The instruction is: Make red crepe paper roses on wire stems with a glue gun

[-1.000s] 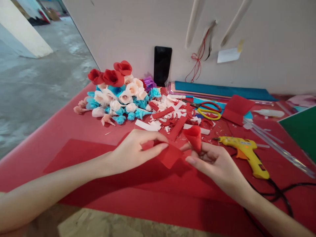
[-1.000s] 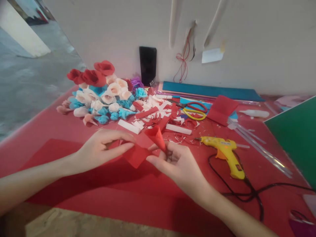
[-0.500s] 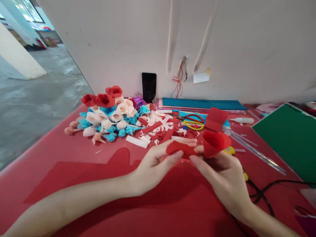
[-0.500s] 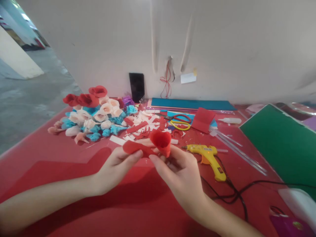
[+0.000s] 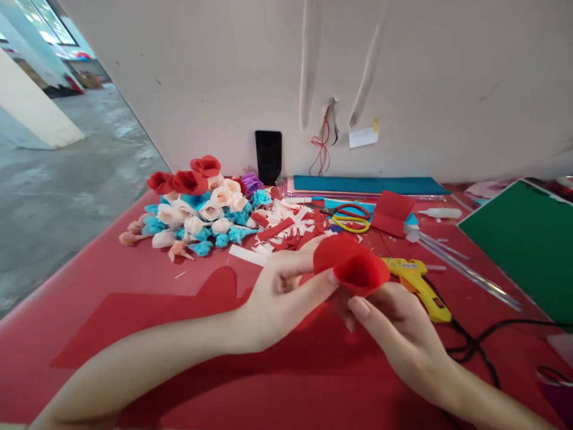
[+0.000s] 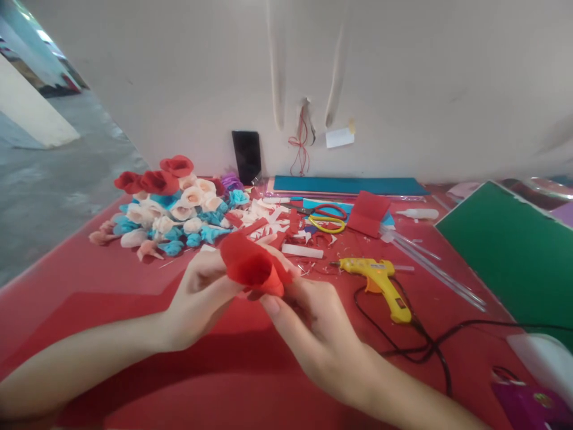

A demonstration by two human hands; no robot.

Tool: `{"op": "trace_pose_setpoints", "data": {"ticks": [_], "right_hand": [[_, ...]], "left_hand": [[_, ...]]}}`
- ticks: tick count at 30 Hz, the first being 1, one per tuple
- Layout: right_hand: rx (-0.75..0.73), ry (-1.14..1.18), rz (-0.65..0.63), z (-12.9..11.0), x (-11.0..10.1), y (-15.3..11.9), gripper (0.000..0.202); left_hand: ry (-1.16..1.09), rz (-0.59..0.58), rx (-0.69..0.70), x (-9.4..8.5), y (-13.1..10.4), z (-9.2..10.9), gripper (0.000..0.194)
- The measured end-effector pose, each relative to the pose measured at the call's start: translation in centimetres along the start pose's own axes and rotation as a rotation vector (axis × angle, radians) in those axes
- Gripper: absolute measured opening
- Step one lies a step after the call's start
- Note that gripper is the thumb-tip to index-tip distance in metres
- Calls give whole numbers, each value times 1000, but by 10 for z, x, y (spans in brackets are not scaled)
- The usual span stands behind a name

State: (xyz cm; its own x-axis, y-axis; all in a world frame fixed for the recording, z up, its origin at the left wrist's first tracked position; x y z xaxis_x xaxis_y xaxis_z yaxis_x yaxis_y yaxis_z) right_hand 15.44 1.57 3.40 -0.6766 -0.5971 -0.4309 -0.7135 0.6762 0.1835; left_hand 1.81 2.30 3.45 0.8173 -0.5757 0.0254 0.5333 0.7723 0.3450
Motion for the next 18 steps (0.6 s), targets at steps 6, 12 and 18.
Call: {"op": "trace_pose_setpoints", "data": {"ticks": [6, 12, 18], "right_hand": [[-2, 10, 11, -2, -2, 0, 24], [39, -31, -11, -1, -2, -2, 20], [51, 64, -53, 2, 0, -2, 22]], "left_hand": [[100, -116, -24, -1, 0, 6, 23], [169, -164, -1, 2, 2, 14, 20], [191, -151, -14, 4, 4, 14, 16]]}}
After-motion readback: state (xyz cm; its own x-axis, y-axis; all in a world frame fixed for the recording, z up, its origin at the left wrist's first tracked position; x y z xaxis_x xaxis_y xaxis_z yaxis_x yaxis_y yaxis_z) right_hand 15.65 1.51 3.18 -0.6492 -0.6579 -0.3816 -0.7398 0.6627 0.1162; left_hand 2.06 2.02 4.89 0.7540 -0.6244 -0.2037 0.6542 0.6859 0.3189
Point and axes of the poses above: each hand's wrist, its own y-axis towards the middle knuckle, its own x-axis out of the palm, z = x × y, the point moved 3 cm from there along y, towards the middle knuckle, and after that the axes turned 15 degrees about -z, right-handed, at the moved point
